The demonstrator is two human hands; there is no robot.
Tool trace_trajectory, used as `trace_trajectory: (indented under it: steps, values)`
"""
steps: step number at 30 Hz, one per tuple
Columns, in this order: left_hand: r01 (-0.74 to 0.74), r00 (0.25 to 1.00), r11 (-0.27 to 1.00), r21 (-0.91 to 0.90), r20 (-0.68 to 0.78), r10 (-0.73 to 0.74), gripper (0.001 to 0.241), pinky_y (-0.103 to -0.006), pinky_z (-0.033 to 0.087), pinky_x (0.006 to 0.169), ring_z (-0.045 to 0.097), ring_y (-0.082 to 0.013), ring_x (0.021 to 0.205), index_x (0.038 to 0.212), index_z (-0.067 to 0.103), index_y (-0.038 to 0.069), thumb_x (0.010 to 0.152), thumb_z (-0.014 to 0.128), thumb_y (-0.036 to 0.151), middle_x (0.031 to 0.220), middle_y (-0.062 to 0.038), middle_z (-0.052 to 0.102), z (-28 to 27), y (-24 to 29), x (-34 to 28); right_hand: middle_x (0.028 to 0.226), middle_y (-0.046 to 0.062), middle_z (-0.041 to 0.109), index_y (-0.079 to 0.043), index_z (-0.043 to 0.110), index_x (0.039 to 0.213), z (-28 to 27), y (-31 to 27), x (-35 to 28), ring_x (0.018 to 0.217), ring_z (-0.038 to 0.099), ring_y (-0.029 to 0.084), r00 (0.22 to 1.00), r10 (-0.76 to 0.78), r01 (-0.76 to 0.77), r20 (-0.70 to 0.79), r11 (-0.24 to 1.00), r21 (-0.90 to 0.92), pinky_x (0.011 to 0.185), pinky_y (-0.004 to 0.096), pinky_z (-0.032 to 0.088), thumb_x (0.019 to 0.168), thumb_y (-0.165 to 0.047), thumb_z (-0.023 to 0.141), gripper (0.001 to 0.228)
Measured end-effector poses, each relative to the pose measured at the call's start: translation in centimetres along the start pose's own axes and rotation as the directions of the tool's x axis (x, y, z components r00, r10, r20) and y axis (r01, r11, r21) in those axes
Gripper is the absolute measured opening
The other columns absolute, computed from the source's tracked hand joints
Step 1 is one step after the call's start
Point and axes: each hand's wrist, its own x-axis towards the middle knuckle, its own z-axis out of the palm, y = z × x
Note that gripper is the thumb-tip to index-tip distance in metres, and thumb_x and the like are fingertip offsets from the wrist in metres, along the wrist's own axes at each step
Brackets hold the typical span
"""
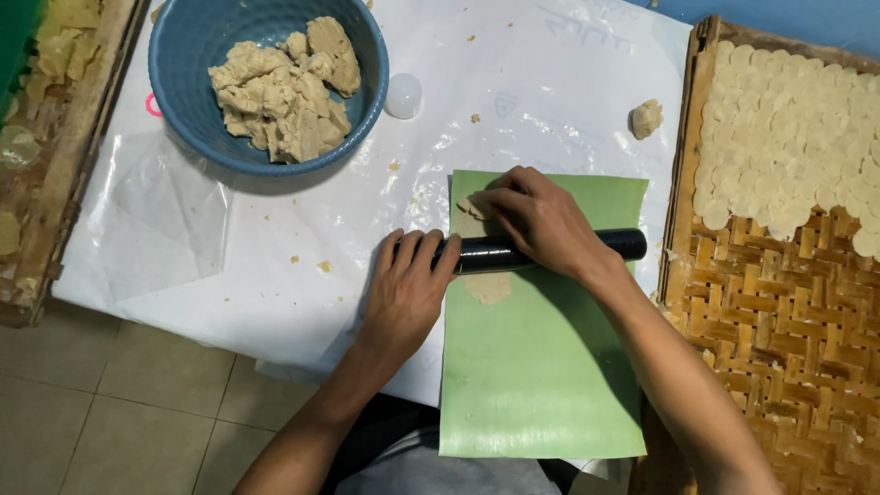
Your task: Flattening small pieces of dough into thin discs using a rolling pin on a mat.
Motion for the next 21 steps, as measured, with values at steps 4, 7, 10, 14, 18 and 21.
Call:
trace_trajectory:
  steps: [4,7,10,14,18,21]
  values:
    - [0.004,1.000,1.000,0.013,-0.004,-0.004,0.040,-0.0545,0.044,0.105,0.061,-0.0354,0.107,0.129,0.060,0.004,0.093,0.069,0.019,0.111,-0.019,0.061,0.1,0.2,0.0,0.107,0.011,0.066,-0.010,0.073,0.108,-0.7,-1.5,-0.2,0.104,0.064,0.035,0.996,-0.003,-0.002,0.087,0.998,0.065,0.084,0.048,0.057,0.097,-0.012,0.062,0.017]
    - [0.033,0.995,0.999,-0.022,-0.094,-0.035,0.034,-0.0538,0.045,0.107,0.063,-0.0374,0.112,0.128,0.061,0.001,0.098,0.064,0.017,0.116,-0.021,0.061,0.2,0.3,0.3,0.107,0.013,0.068,-0.006,0.073,0.115,-0.7,-1.1,-1.9,0.104,0.067,0.035,1.000,0.007,-0.007,-0.007,0.992,0.127,0.086,0.045,0.057,0.100,-0.010,0.058,0.021]
    - [0.023,0.984,0.998,-0.057,-0.173,-0.032,0.024,-0.0509,0.046,0.109,0.065,-0.0370,0.115,0.121,0.064,0.001,0.102,0.060,0.015,0.115,-0.020,0.063,0.7,0.2,0.5,0.109,0.010,0.068,-0.010,0.073,0.117,1.0,0.3,-4.7,0.103,0.068,0.029,0.976,-0.064,0.062,-0.207,0.998,-0.014,0.087,0.041,0.057,0.103,-0.023,0.062,0.023]
    - [0.043,0.966,0.998,0.050,-0.259,-0.028,0.024,-0.0476,0.045,0.112,0.065,-0.0367,0.120,0.122,0.066,-0.003,0.106,0.055,0.011,0.121,-0.023,0.067,2.0,0.3,1.4,0.133,0.017,0.066,-0.003,0.063,0.138,2.8,-0.1,-5.6,0.126,0.062,0.033,0.935,-0.152,0.069,-0.321,0.964,-0.257,0.108,0.045,0.048,0.104,-0.025,0.059,0.041]
    - [0.094,0.975,0.984,0.153,-0.212,-0.060,0.045,-0.0479,0.039,0.117,0.058,-0.0390,0.132,0.133,0.060,-0.009,0.110,0.046,0.027,0.135,-0.028,0.062,2.8,-0.1,2.8,0.147,0.021,0.059,0.003,0.052,0.150,2.3,-0.4,-3.4,0.139,0.054,0.035,0.942,-0.162,0.054,-0.294,0.937,-0.344,0.118,0.048,0.037,0.112,-0.030,0.040,0.052]
    - [0.133,0.971,0.989,0.062,-0.207,-0.117,0.054,-0.0552,0.035,0.117,0.055,-0.0442,0.133,0.130,0.058,-0.015,0.108,0.051,0.034,0.133,-0.034,0.061,3.1,-1.0,4.5,0.148,0.020,0.059,0.000,0.052,0.152,1.7,1.1,-1.6,0.144,0.047,0.037,0.975,-0.093,0.023,-0.201,0.946,-0.323,0.120,0.050,0.031,0.113,-0.030,0.038,0.051]
